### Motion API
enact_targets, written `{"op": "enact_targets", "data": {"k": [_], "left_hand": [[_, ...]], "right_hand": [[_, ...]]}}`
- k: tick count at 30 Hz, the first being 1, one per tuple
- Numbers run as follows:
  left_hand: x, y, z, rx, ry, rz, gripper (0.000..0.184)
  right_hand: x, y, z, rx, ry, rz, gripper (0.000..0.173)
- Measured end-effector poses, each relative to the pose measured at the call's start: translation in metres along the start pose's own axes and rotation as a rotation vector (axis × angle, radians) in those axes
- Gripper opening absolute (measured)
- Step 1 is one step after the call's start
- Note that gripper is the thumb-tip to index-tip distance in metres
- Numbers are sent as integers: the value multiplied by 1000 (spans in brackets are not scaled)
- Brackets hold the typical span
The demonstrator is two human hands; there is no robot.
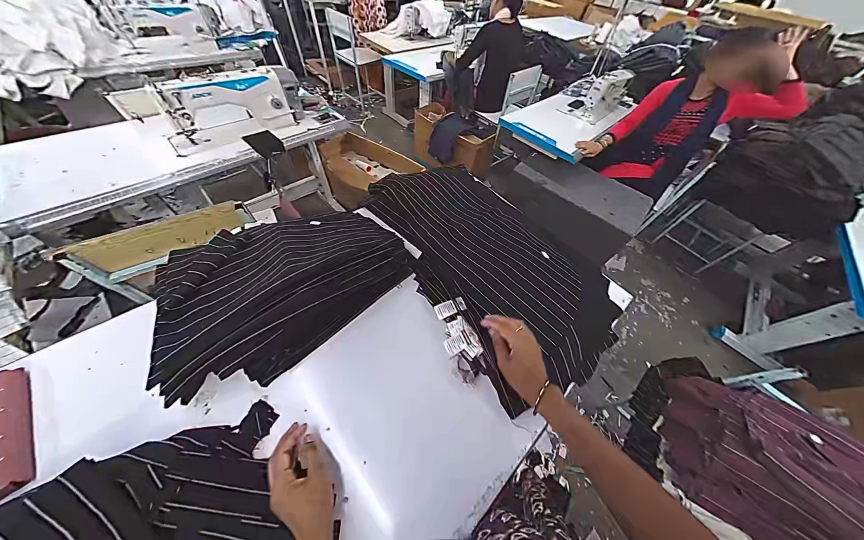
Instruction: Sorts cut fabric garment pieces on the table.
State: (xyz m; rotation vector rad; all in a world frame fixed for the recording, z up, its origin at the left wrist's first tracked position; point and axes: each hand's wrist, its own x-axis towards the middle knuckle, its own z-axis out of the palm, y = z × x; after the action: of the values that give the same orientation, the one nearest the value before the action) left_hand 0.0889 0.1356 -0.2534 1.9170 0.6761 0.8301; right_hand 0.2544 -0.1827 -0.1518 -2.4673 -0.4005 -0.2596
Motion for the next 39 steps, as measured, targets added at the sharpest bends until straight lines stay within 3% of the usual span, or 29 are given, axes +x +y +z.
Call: {"op": "enact_targets", "data": {"k": [4, 8, 13, 20, 23, 29, 33, 36, 39], "left_hand": [[-31, 17, 11, 45, -119, 107, 28], [-42, 13, 2, 35, -137, 139, 30], [-56, 10, -18, 25, -121, 121, 27], [-60, 5, -24, 11, -132, 121, 27], [-60, 5, -23, 19, -139, 123, 27], [-58, 8, -23, 18, -135, 85, 26], [-59, 10, -24, 16, -144, 58, 26], [-59, 8, -25, 18, -135, 55, 27], [-58, 8, -23, 17, -146, 27, 26]], "right_hand": [[-4, 38, -26, -264, -229, 264, 59], [-6, 42, -31, -246, -160, 257, 42], [7, 34, -54, -124, -215, 326, 37], [3, 32, -51, -189, -403, 307, 56], [-4, 27, -51, -211, -420, 305, 51], [-1, 37, -49, -119, -273, 307, 34], [2, 36, -55, -157, -248, 330, 36], [-5, 19, -74, -193, -373, 255, 39], [-53, -15, -82, -88, -672, -41, 35]]}}
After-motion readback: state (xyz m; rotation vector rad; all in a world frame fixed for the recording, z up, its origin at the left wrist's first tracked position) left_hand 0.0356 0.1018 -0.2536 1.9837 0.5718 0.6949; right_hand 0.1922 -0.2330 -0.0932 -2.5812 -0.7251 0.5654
